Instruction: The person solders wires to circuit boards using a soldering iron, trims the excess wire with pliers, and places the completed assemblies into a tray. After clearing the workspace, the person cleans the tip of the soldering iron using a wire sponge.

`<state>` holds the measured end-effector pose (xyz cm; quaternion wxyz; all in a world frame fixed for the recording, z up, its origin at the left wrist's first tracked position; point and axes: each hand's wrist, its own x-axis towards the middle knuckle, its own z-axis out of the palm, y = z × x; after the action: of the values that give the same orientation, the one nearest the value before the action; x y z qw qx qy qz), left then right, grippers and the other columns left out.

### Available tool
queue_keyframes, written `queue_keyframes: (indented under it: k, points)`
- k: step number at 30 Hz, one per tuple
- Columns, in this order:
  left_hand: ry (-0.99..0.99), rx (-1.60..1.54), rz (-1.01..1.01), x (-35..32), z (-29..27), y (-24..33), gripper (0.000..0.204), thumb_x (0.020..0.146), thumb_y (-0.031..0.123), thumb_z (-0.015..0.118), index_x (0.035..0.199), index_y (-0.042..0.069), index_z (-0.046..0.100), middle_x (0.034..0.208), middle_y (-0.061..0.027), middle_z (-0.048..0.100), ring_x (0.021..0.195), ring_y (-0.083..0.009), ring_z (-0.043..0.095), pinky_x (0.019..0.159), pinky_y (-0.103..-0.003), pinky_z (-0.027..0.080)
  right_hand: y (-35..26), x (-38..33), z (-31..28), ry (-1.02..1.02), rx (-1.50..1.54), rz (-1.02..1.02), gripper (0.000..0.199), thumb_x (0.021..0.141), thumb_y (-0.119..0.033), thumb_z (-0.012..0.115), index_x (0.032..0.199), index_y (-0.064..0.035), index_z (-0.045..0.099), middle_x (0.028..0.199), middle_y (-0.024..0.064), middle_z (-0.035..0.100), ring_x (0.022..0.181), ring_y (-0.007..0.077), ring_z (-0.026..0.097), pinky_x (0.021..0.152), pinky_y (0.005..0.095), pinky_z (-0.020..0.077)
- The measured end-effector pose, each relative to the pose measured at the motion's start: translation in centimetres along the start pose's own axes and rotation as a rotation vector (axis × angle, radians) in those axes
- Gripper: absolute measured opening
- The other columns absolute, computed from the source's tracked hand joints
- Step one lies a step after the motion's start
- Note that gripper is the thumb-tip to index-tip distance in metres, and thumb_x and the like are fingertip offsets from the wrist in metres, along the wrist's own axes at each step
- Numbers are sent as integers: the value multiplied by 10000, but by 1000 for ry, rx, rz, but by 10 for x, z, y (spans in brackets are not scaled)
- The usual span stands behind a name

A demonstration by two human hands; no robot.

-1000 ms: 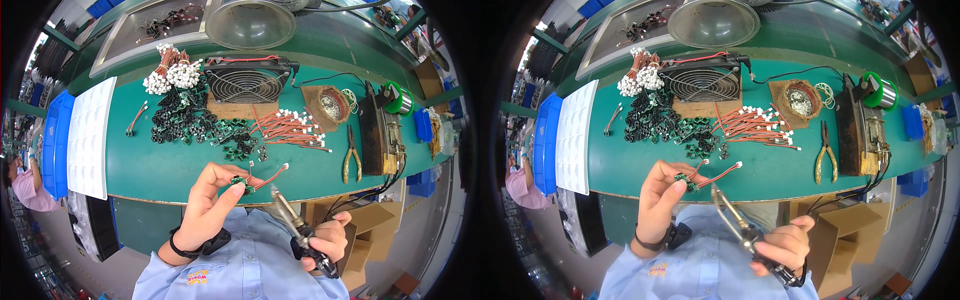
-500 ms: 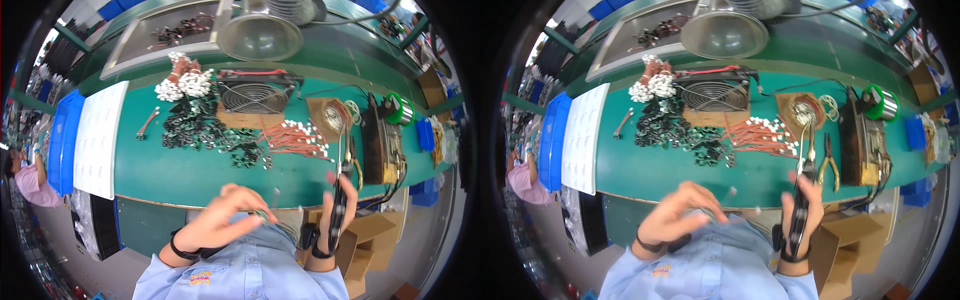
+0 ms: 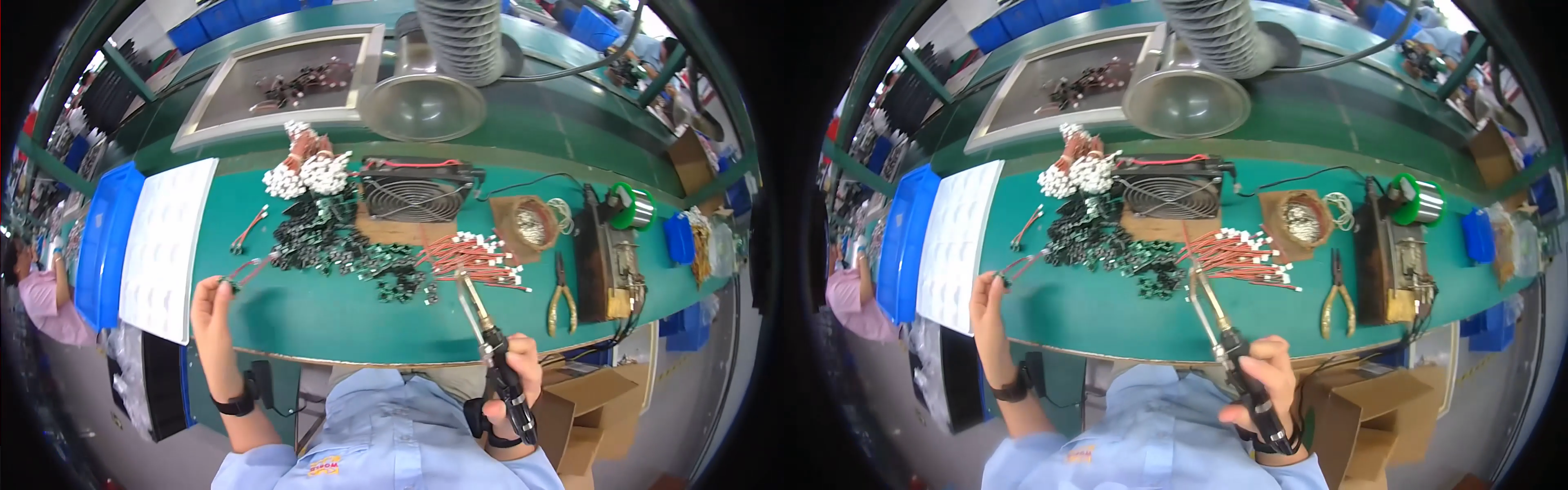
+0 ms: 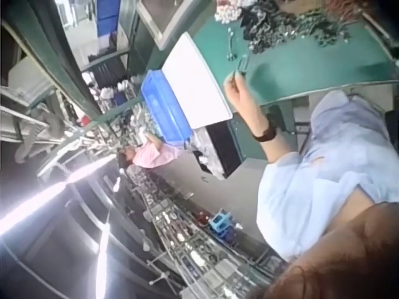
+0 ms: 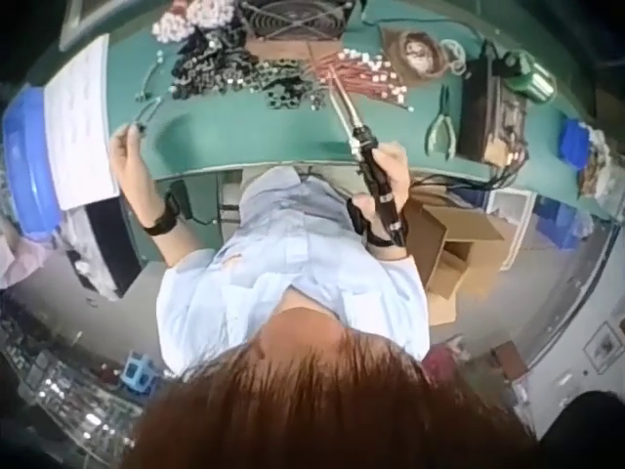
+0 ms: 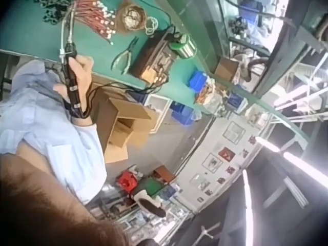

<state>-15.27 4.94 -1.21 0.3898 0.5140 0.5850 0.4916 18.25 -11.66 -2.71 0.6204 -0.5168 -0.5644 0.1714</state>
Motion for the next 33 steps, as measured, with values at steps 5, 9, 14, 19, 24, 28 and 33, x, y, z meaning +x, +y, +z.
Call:
queue_keyframes:
  k: [5,9,14,19,24,28,33]
  points:
    - [215,567,258,30,-29,-62,220,888,93,526,1077,-16,554,1016,-74,588,906,-152,529,829,-269,406,-1,-12,-5,102,208,7,499,747,-387,696,1099,-94,497,950,93,545,784,203,520,790,366,397]
    - [328,781,544,-3,-19,-18,267,879,81,522,1123,-27,543,1062,-115,589,960,-181,541,849,-300,411,1,-21,-3,218,431,88,504,720,-355,716,1082,-87,490,955,81,548,754,193,527,746,337,409]
    - [-724,43,94,-84,59,56,240,857,94,541,1081,15,582,1026,-110,619,956,-231,573,880,-316,397,-15,-24,0,301,608,263,542,689,-351,739,1065,-79,459,965,72,552,818,206,571,800,333,444]
    - [-1166,-1,408,-119,121,48,213,847,145,582,1041,62,613,967,-75,634,905,-234,572,832,-326,405,-21,-29,0,374,748,304,561,680,-335,748,1053,-76,417,958,62,563,948,223,592,925,367,435]
    - [-1279,-54,456,-130,134,54,211,850,169,592,1037,73,614,950,-70,630,877,-242,562,824,-337,406,-29,-35,-1,409,733,333,547,684,-387,756,1014,-83,444,880,66,580,844,206,557,768,348,417]
    - [-1313,-83,464,-135,138,58,202,845,162,598,1026,74,617,954,-69,629,865,-236,556,815,-336,408,-31,-37,-1,420,704,316,530,696,-413,756,990,-82,464,843,71,591,766,195,543,671,332,419]
    - [-1315,-76,452,-138,138,58,193,842,146,598,1020,72,620,971,-79,622,895,-251,557,830,-353,414,-23,-42,-7,233,501,98,489,710,-344,736,993,-83,435,844,82,599,801,210,572,797,376,415]
